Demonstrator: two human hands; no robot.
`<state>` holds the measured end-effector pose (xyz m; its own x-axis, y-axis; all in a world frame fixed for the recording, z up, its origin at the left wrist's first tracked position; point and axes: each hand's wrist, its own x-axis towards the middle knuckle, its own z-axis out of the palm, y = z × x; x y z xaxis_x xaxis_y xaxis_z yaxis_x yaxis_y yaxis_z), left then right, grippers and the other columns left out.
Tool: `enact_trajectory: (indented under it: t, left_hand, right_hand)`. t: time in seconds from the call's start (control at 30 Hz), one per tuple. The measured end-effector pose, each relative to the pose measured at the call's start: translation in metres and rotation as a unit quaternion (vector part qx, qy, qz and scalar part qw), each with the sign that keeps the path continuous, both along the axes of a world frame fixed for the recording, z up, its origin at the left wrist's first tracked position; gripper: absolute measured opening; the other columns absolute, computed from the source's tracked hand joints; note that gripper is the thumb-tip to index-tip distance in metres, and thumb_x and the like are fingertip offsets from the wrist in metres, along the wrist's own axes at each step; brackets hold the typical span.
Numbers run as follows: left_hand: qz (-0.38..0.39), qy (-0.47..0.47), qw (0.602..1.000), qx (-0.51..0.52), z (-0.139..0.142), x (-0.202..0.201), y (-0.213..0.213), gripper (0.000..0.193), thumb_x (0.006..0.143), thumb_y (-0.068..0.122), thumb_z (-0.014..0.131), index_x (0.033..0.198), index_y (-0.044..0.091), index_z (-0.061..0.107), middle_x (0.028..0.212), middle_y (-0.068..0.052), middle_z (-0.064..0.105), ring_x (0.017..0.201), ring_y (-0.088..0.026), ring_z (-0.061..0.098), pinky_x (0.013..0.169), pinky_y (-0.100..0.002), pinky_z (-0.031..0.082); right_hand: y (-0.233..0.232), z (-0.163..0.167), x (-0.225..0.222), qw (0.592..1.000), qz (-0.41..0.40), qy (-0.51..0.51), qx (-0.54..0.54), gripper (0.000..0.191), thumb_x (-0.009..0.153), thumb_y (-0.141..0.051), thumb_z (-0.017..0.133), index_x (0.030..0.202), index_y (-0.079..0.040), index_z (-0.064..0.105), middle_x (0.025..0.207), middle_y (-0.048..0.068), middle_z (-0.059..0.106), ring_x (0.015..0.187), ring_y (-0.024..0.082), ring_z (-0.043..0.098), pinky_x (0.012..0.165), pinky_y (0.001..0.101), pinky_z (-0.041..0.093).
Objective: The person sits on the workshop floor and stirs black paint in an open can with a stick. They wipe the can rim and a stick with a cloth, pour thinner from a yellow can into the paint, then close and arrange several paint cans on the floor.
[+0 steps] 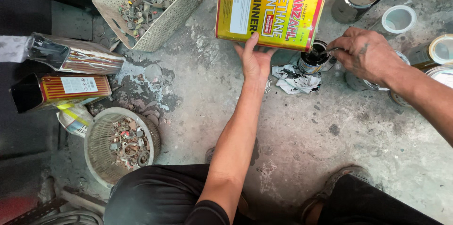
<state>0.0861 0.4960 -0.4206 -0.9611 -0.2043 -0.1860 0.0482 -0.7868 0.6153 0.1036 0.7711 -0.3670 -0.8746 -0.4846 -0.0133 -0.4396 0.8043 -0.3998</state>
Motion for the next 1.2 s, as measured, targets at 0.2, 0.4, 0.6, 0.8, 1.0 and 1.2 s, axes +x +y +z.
enact_trajectory:
  t: [0.2, 0.4, 0.6, 0.8, 1.0, 1.2]
  left_hand:
    - [0.002, -0.07, 0.996, 0.052, -0.024, -0.001, -0.006, 0.099, 0.077, 0.024, 0.076, 0.156, 0.033, 0.016, 0.148, -0.014, 0.038, 0.13, -0.041, 0.043, 0.096, -0.078, 0.044]
    - [-0.025, -0.126, 0.974, 0.186, -0.04, -0.001, -0.018, 0.097, 0.083, 0.042, 0.078, 0.159, 0.011, 0.027, 0.151, -0.023, 0.032, 0.143, -0.045, 0.032, 0.107, -0.075, 0.038]
    - [-0.022, -0.141, 0.954, 0.264, -0.043, 0.005, -0.037, 0.097, 0.083, 0.053, 0.074, 0.156, 0.006, 0.03, 0.154, -0.024, 0.034, 0.145, -0.045, 0.032, 0.112, -0.07, 0.036]
    - [-0.012, -0.151, 0.955, 0.256, -0.04, 0.008, -0.06, 0.097, 0.081, 0.063, 0.072, 0.151, 0.006, 0.036, 0.151, -0.022, 0.04, 0.139, -0.045, 0.039, 0.111, -0.069, 0.038]
    - [-0.035, -0.144, 0.949, 0.277, -0.031, 0.011, -0.084, 0.101, 0.084, 0.07, 0.068, 0.151, 0.003, 0.032, 0.142, -0.025, 0.043, 0.125, -0.048, 0.049, 0.11, -0.071, 0.04]
    - [0.01, -0.232, 0.919, 0.319, -0.031, 0.016, -0.088, 0.103, 0.089, 0.076, 0.058, 0.148, 0.0, 0.021, 0.125, -0.033, 0.053, 0.113, -0.049, 0.058, 0.105, -0.072, 0.041]
  right_hand:
    - [-0.006, -0.008, -0.005, 1.0, 0.016, 0.015, -0.007, 0.026, 0.093, -0.018, 0.065, 0.117, -0.011, 0.074, 0.097, 0.012, 0.066, 0.092, 0.033, 0.067, 0.084, 0.0425, 0.057]
    - [-0.019, -0.023, -0.015, 0.999, 0.016, 0.034, 0.038, 0.021, 0.099, -0.018, 0.064, 0.115, -0.007, 0.073, 0.096, 0.015, 0.069, 0.091, 0.037, 0.068, 0.083, 0.046, 0.057]
    - [-0.027, -0.031, -0.026, 0.997, 0.021, 0.023, -0.073, 0.018, 0.097, -0.016, 0.065, 0.108, -0.004, 0.073, 0.101, 0.018, 0.071, 0.092, 0.04, 0.068, 0.082, 0.0466, 0.057]
    - [-0.027, -0.025, -0.028, 1.0, -0.017, 0.016, -0.018, 0.015, 0.097, -0.013, 0.065, 0.106, -0.004, 0.073, 0.105, 0.018, 0.072, 0.093, 0.04, 0.069, 0.083, 0.0463, 0.057]
    - [-0.032, -0.021, -0.028, 0.995, -0.001, -0.012, -0.094, 0.017, 0.099, -0.017, 0.066, 0.107, -0.004, 0.073, 0.105, 0.016, 0.072, 0.091, 0.038, 0.07, 0.081, 0.0443, 0.058]
    - [-0.026, -0.021, -0.027, 0.999, 0.023, 0.04, -0.004, 0.017, 0.094, -0.013, 0.066, 0.106, -0.005, 0.073, 0.107, 0.015, 0.074, 0.093, 0.038, 0.07, 0.081, 0.0458, 0.058]
